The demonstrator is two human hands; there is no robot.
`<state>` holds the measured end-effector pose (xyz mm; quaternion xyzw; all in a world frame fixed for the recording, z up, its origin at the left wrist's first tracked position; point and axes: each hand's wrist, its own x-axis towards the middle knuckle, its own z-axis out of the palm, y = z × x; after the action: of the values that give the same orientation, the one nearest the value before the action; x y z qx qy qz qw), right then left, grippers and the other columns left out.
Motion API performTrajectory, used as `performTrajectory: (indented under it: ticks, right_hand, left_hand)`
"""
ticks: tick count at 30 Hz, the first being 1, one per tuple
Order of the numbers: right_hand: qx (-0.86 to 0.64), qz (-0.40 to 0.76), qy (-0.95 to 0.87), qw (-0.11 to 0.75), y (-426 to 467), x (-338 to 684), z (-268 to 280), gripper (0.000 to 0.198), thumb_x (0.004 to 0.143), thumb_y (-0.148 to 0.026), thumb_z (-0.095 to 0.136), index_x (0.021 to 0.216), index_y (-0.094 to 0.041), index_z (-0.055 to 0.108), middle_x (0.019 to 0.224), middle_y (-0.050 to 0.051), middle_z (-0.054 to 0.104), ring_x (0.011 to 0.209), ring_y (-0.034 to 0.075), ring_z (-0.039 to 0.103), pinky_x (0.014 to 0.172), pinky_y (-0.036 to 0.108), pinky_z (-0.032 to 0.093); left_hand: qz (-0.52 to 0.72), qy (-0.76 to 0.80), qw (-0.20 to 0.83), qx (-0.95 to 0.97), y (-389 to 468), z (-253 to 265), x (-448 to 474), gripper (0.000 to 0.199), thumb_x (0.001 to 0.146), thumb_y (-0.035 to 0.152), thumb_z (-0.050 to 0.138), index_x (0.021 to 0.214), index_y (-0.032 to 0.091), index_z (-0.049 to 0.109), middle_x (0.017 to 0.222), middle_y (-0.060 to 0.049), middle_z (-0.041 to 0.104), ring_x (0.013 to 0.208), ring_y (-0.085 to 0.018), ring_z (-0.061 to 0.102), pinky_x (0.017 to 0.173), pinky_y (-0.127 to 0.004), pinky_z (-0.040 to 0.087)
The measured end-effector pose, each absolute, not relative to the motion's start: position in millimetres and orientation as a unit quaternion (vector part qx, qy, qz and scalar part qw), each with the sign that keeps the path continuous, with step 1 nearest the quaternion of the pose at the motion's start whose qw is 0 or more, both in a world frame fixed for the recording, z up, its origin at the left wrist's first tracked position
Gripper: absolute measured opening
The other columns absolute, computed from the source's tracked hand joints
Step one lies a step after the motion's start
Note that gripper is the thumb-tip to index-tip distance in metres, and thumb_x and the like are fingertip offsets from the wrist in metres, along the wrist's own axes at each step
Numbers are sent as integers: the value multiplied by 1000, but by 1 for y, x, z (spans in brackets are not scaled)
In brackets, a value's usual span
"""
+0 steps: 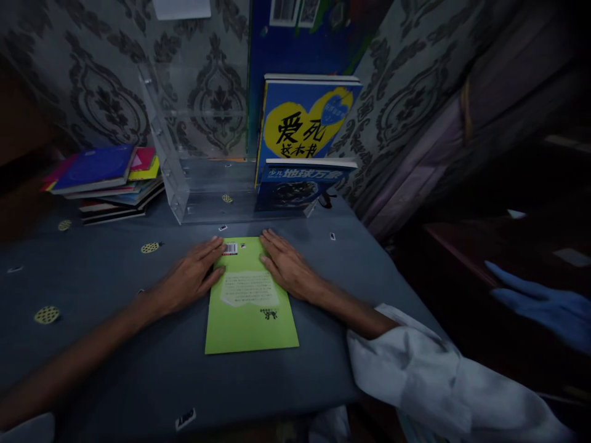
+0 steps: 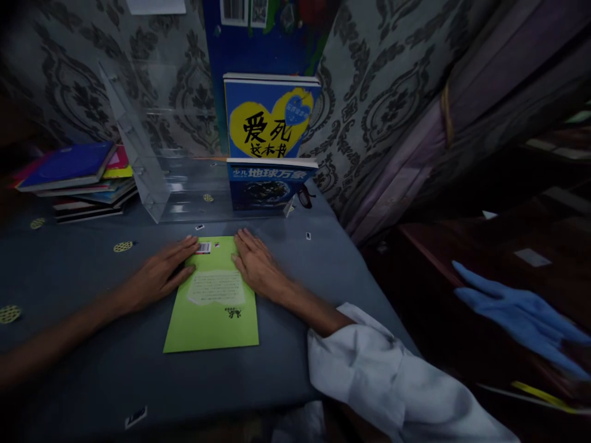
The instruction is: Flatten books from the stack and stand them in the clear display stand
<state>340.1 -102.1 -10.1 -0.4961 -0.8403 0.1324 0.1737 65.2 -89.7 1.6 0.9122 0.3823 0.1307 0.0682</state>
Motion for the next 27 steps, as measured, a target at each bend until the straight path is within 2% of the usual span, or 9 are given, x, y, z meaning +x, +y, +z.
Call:
performTrajectory:
  ticks: [4,10,15,19,23,27]
  right_hand:
    - [-503,125,-836,178,-105,340,-12,58,103,-32,34,149,2,41,158,25,35,151,31,27,125,50,27]
    - [-466,133,-852,197,-86,337,-16,54,103,-29,33,148,0,43,156,24,40,151,28,30,124,50,29]
    - [-454,149,-855,201,-68,334,-16,49,103,-25,34,145,-5,48,155,19,44,149,24,35,124,45,31]
    - [-473,137,-846,206,-76,337,-18,51,103,-25,33,145,-2,46,156,21,42,150,26,33,125,46,29]
    - [-486,126,-834,227,-100,345,-22,50,103,-28,34,148,-7,45,158,18,40,151,27,28,124,50,28]
    - [-496,127,-833,208,-125,348,-20,52,102,-26,34,147,-3,46,157,22,39,151,29,30,124,51,28]
  left_hand:
    - [102,370,77,920,-78,1,80,64,105,53,28,151,12,42,161,-12,35,151,-27,28,123,-46,29]
    - [77,342,97,931,-66,2,103,67,105,55,25,154,11,36,163,-13,29,153,-27,22,125,-50,19]
    - [77,342,108,930,-63,4,114,68,104,55,22,155,10,34,162,-14,33,153,-27,21,125,-50,19]
    - [74,346,105,929,-63,6,116,68,104,55,21,154,11,36,162,-13,33,153,-27,22,125,-49,19]
    - [68,337,105,933,-65,8,115,70,105,54,18,154,8,35,163,-14,30,154,-27,20,126,-48,17]
    - [51,312,112,942,-73,10,118,67,105,54,20,156,13,32,165,-10,26,154,-25,19,126,-47,16]
